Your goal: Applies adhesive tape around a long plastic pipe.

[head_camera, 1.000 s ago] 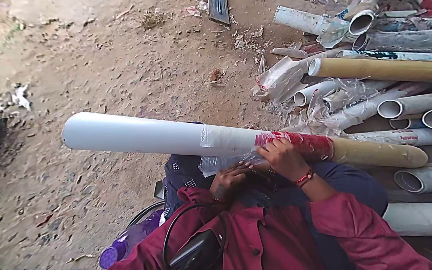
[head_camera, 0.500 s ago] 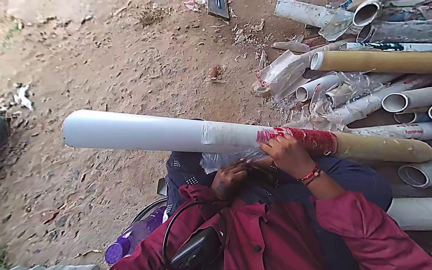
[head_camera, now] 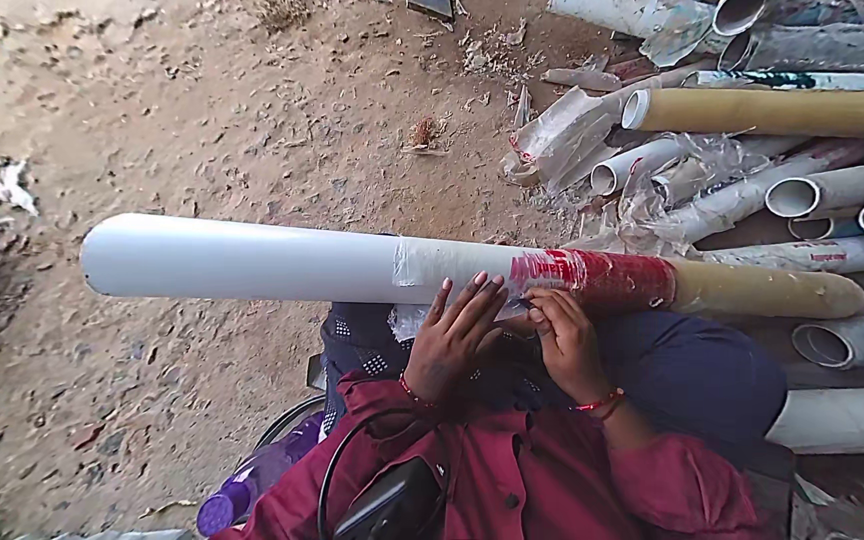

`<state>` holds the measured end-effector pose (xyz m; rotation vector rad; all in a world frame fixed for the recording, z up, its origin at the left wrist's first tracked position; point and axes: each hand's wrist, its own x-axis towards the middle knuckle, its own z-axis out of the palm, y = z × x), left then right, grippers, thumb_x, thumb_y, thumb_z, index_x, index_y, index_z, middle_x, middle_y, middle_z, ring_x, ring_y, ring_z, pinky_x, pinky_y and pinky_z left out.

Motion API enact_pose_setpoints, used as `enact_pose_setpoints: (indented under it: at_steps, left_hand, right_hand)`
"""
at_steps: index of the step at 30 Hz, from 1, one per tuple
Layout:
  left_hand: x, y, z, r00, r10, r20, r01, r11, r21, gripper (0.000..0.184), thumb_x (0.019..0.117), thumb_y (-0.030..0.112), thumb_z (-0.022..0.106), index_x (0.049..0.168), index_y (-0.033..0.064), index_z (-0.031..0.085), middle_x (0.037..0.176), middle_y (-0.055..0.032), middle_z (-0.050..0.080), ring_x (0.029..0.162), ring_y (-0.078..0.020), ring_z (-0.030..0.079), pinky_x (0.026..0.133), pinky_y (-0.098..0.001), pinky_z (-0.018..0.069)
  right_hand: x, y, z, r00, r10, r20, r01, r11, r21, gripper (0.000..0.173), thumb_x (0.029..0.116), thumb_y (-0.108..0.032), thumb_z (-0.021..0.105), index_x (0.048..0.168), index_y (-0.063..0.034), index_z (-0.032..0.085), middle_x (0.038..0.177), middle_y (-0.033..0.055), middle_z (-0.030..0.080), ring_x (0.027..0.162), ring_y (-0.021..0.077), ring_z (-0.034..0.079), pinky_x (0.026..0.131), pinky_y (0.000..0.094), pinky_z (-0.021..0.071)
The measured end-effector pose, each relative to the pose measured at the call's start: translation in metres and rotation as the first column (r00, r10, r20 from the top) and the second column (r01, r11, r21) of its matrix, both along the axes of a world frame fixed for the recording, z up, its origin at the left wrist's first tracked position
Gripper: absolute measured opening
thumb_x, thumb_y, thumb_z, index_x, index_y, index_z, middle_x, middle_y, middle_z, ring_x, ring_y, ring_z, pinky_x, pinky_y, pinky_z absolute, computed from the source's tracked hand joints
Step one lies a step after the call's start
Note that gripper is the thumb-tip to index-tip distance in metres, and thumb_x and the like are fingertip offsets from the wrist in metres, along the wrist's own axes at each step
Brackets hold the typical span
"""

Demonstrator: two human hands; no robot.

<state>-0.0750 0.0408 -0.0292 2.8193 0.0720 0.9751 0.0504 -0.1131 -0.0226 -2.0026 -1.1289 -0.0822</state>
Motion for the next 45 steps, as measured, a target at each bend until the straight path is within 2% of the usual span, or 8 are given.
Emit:
enact_pose_setpoints:
  at_steps: [4,7,11,15,19,26,38,45]
  left_hand:
    - [0.026,-0.005,0.004,0.979,-0.048,-0.2,0.061,0.996,0.058,0.045,0.1012,0.034,0.057,0.143,0.0176,0.062,0.153,-0.0008,0.055,0.144,-0.019,0.048,0.115,-0.0527,0.0348]
    - [0.036,-0.006,-0.005,0.954,-0.108,-0.278,0.122,0.992,0.033,0.049,0.0977,0.003,0.055,0.143,0.0208,0.062,0.154,0.0002,0.055,0.147,-0.0203,0.046,0.117,-0.0513,0.0344]
    - [0.028,-0.001,-0.017,0.976,-0.132,-0.174,0.129,0.991,-0.029,0.046,0.0972,-0.003,0.051,0.133,0.0182,0.07,0.145,-0.002,0.063,0.139,-0.0228,0.055,0.114,-0.0444,0.041]
    - [0.023,0.002,-0.018,0.975,-0.175,-0.136,0.174,0.985,-0.021,0.038,0.0995,-0.004,0.048,0.125,0.0104,0.072,0.14,-0.0044,0.066,0.135,-0.023,0.058,0.114,-0.0402,0.0426]
    - [0.013,-0.005,-0.028,0.977,-0.211,-0.025,0.211,0.977,0.005,0.032,0.1014,-0.004,0.047,0.123,0.0001,0.071,0.128,-0.0107,0.073,0.123,-0.0235,0.068,0.111,-0.0347,0.0472]
    - [0.005,-0.011,-0.029,0.976,-0.212,0.045,0.214,0.976,-0.051,0.028,0.101,-0.001,0.051,0.115,-0.0003,0.075,0.118,-0.0122,0.076,0.115,-0.0235,0.072,0.106,-0.0342,0.0513]
    - [0.0,-0.005,-0.035,0.909,-0.366,0.197,0.407,0.88,-0.245,0.023,0.0983,-0.003,0.053,0.082,0.0001,0.069,0.109,-0.0202,0.077,0.111,-0.0301,0.073,0.104,-0.0361,0.0526]
    - [0.0,-0.01,-0.005,0.982,-0.053,0.18,0.132,0.875,-0.466,0.017,0.1001,0.009,0.058,0.105,-0.0007,0.072,0.101,-0.0194,0.073,0.085,-0.0173,0.072,0.075,-0.0229,0.0581]
  right_hand:
    - [-0.019,-0.009,-0.017,0.994,0.031,-0.109,-0.022,0.997,0.08,0.043,0.108,-0.025,0.041,0.097,0.0016,0.073,0.105,0.0171,0.074,0.11,0.0242,0.067,0.102,0.0301,0.0477]
    - [-0.053,-0.013,-0.039,0.944,0.124,-0.305,-0.073,0.982,0.173,0.041,0.108,-0.025,0.041,0.09,0.0035,0.066,0.084,0.0135,0.068,0.083,0.0137,0.066,0.08,0.0246,0.0528]
    - [-0.028,-0.025,-0.017,0.73,0.15,-0.667,0.298,0.808,0.509,0.032,0.11,-0.015,0.028,0.102,-0.0154,0.059,0.098,-0.004,0.075,0.102,0.0112,0.071,0.098,0.0319,0.0562]
    - [0.0,-0.033,0.003,0.574,0.124,-0.809,0.622,0.577,0.53,0.038,0.1077,-0.009,0.016,0.1,-0.0131,0.052,0.087,-0.0016,0.074,0.089,0.0144,0.074,0.087,0.0326,0.0604]
    - [0.011,-0.032,0.014,0.524,0.011,-0.852,0.612,0.691,0.385,0.03,0.1084,-0.006,0.02,0.105,-0.0097,0.049,0.087,-0.0039,0.071,0.08,0.0094,0.072,0.076,0.0268,0.0621]
    - [0.026,-0.023,0.018,0.983,-0.092,-0.157,0.072,0.989,-0.128,0.034,0.1042,-0.011,0.045,0.121,0.0099,0.065,0.08,0.0092,0.069,0.07,0.0142,0.066,0.069,0.0281,0.0553]
    - [0.028,0.007,0.017,0.812,0.292,0.505,-0.161,0.944,-0.288,0.028,0.092,-0.005,0.051,0.096,-0.0032,0.079,0.068,0.0117,0.07,0.062,0.0312,0.066,0.059,0.0424,0.0483]
    - [0.041,-0.016,0.018,0.947,-0.003,0.32,0.039,0.994,-0.105,0.033,0.1016,-0.016,0.05,0.098,0.0015,0.077,0.079,0.0148,0.075,0.068,0.0286,0.07,0.066,0.0382,0.0541]
